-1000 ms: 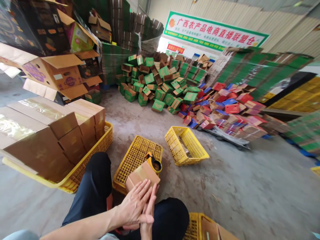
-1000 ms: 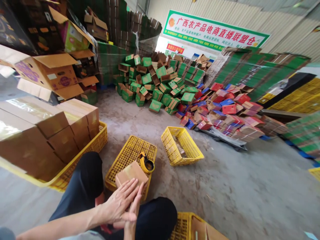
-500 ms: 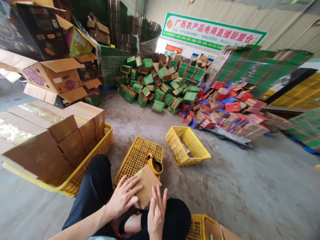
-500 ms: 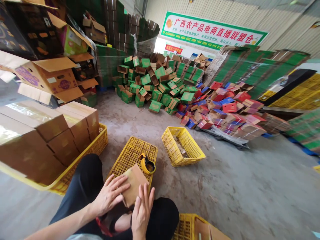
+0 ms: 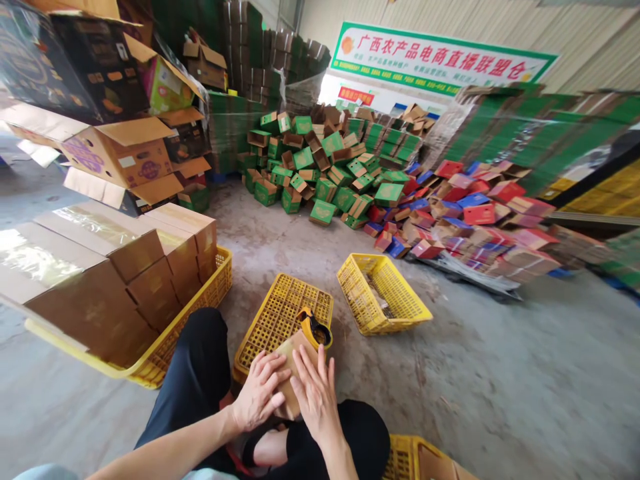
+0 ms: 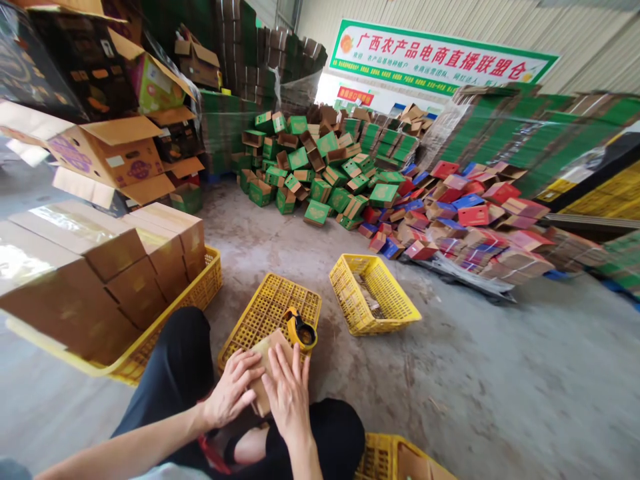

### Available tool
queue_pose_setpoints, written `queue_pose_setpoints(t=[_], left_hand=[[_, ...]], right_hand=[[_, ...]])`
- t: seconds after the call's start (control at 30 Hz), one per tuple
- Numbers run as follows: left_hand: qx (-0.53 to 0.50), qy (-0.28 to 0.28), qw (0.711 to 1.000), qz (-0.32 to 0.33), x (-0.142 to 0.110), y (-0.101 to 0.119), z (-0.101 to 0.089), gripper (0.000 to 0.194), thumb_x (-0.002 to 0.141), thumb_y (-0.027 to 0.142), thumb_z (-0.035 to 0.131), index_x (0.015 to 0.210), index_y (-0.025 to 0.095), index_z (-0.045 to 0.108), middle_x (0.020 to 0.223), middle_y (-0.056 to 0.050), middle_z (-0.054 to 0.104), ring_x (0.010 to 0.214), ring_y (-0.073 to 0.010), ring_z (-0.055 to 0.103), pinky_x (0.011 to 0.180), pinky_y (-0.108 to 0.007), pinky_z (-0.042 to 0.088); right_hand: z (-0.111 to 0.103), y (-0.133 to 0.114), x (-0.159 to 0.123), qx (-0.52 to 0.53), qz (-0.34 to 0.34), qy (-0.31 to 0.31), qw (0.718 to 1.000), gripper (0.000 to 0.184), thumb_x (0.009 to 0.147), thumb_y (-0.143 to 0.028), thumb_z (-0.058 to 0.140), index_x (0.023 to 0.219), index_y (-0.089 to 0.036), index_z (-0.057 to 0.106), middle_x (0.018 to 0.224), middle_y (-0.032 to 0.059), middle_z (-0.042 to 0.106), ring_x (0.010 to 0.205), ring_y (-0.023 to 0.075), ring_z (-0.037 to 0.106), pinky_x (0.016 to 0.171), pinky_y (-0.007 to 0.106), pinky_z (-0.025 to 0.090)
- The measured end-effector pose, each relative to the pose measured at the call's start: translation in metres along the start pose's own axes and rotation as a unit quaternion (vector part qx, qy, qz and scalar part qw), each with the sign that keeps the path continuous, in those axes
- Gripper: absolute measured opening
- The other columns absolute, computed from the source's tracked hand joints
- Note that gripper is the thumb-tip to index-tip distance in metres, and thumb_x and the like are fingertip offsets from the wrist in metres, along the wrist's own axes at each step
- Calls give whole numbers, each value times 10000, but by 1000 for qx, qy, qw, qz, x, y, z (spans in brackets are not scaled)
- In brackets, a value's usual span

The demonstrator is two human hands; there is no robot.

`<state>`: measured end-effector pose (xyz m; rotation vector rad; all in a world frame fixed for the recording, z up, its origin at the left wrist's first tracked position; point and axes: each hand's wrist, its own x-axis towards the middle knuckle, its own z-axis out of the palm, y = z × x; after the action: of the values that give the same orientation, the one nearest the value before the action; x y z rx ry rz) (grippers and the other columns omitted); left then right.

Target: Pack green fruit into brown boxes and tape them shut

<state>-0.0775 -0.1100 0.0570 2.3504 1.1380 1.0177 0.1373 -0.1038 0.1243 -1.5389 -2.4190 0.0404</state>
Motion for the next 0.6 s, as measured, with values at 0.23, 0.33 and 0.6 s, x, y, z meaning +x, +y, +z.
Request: queue_pose_setpoints(t=[0.23,0.33,0.6], left_hand=[[8,20,1000,-14,-1,0,11,548,1075,576,342,1456,251,564,1488,-130,556,1436,-331,438,1241,-609,242],[9,17,1000,-19,2,0,10,528,1078,552,351,1455,251,567,1486,-121,558,1435,-325,433,1241,-603,236],[35,7,999,-13,1,2,6,515,1072,529,398,1478,262,567,1497,-112,563,1425,-321,441,1255,-577,195]], right_hand=[[-4,5,34,-18,-38,-3,999,572,1078,-512,405,1625,-373,314,1665,14,375,1577,362,255,1209,665,332],[-1,7,40,-28,-29,0,999,560,1079,-514,403,1616,-367,348,1665,11,380,1569,367,276,1202,648,351],[15,3,35,-30,12,72,997,723,1065,-548,415,1666,-190,231,1673,112,358,1568,355,282,1221,547,360]])
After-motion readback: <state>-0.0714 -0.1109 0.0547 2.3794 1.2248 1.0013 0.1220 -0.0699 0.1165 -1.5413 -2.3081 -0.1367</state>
